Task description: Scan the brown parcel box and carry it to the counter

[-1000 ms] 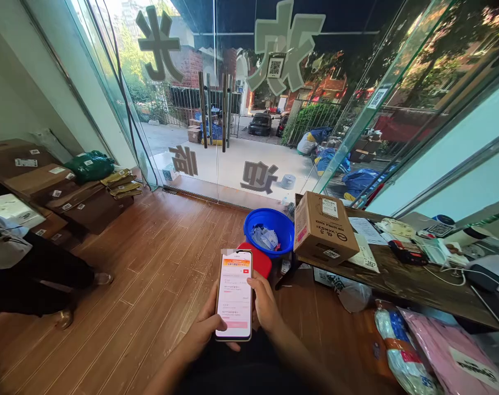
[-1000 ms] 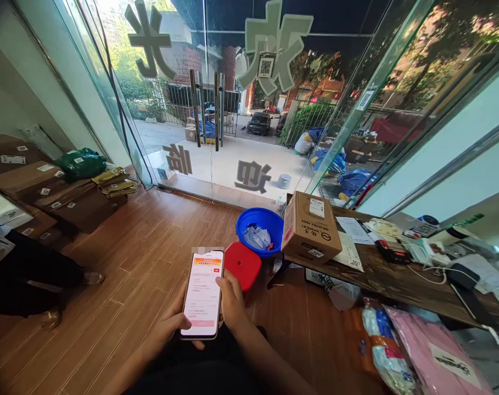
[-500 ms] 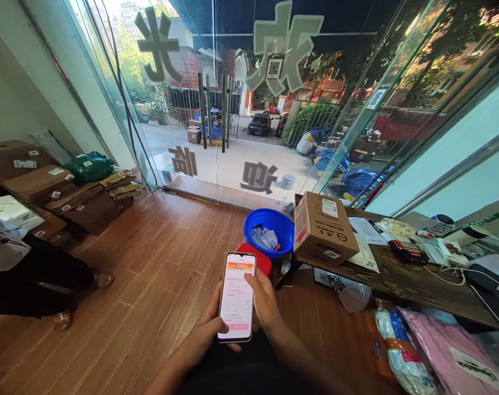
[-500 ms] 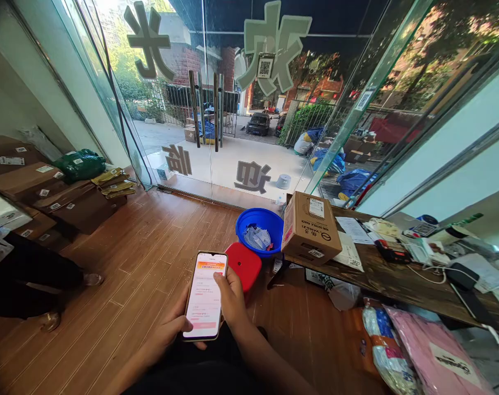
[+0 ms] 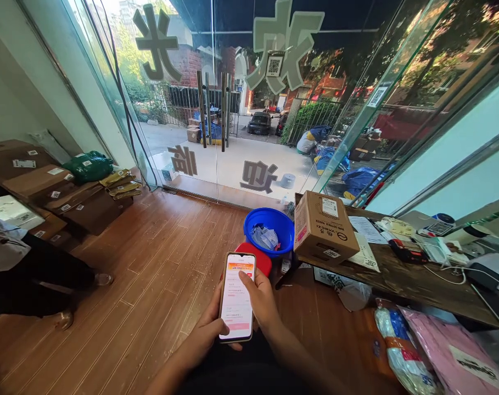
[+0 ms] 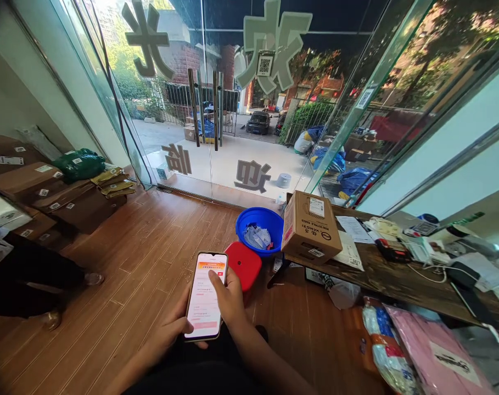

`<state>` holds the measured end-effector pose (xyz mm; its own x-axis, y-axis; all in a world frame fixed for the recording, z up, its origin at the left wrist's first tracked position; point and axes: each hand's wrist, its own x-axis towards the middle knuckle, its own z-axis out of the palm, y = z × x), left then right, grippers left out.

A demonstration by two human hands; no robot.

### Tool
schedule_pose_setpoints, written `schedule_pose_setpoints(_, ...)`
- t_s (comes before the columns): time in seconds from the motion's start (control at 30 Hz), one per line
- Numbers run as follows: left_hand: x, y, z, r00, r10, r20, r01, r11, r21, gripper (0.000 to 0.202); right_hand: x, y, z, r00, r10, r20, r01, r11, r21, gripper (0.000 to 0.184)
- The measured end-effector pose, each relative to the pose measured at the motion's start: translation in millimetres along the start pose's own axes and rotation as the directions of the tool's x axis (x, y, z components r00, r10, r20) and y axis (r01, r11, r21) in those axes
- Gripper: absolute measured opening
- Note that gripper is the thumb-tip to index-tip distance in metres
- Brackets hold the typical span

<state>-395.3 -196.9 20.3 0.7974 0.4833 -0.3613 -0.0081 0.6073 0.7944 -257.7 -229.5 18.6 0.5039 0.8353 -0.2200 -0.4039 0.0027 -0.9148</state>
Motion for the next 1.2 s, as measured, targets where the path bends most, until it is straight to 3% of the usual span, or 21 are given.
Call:
schedule_pose_setpoints(0.07,0.0,1.3,-0.5,1.0,-0.005,0.009,0.005,1.0,-0.026,0.109,-0.9,0.8,-3.0,0.999,0.002,0.043,-0.003,1.0,0.011,0.042)
schedule_pose_setpoints(0.17,0.2,4.5,-2.8,1.0,-0.007,-0.004,0.006,0.997,-0.082,0.113,-4.3,0.9,-11.4,0.979,0.03,0.202,-0.027,0.999,-0.02,0.039)
schedule_pose_setpoints(0.27,0.2,8.4,-5.1,1.0,0.006,-0.006,-0.007,0.992,-0.124,0.116,-8.9,-0.1,-21.2,0.911,0.093,0.403,-0.051,0.992,-0.113,0.057)
schedule_pose_setpoints(0.37,-0.2,11.4,-5.2,1.0,0.019,0.02,-0.016,0.988,-0.156,0.116,-13.2,-1.2,-27.2,0.863,0.1,0.496,-0.024,0.987,-0.157,0.075)
schedule_pose_setpoints(0.53,0.3,9.4,-3.5,0.999,0.026,-0.021,-0.029,0.987,-0.161,0.113,-17.3,-2.8,-26.5,0.88,0.092,0.466,0.003,0.98,-0.199,0.074)
schedule_pose_setpoints(0.83,3.7,2.2,-1.8,0.994,0.083,-0.076,-0.084,0.996,-0.008,0.113,-17.3,-1.2,-24.9,0.882,0.085,0.464,-0.056,0.996,-0.076,0.071)
schedule_pose_setpoints(1.0,4.2,2.3,1.1,0.985,0.132,-0.108,-0.122,0.988,0.098,0.112,-17.3,2.4,-24.3,0.887,0.029,0.461,0.006,0.997,-0.074,0.07)
schedule_pose_setpoints(1.1,4.9,1.1,-0.8,0.982,0.14,-0.123,-0.127,0.985,0.113,0.112,-15.8,5.7,-20.4,0.927,0.033,0.375,-0.014,0.998,-0.054,0.052)
schedule_pose_setpoints(1.2,5.2,-1.0,-3.9,0.988,0.118,-0.102,-0.113,0.992,0.052,0.111,-11.5,6.7,-14.2,0.986,0.043,0.159,-0.033,0.997,-0.064,0.04)
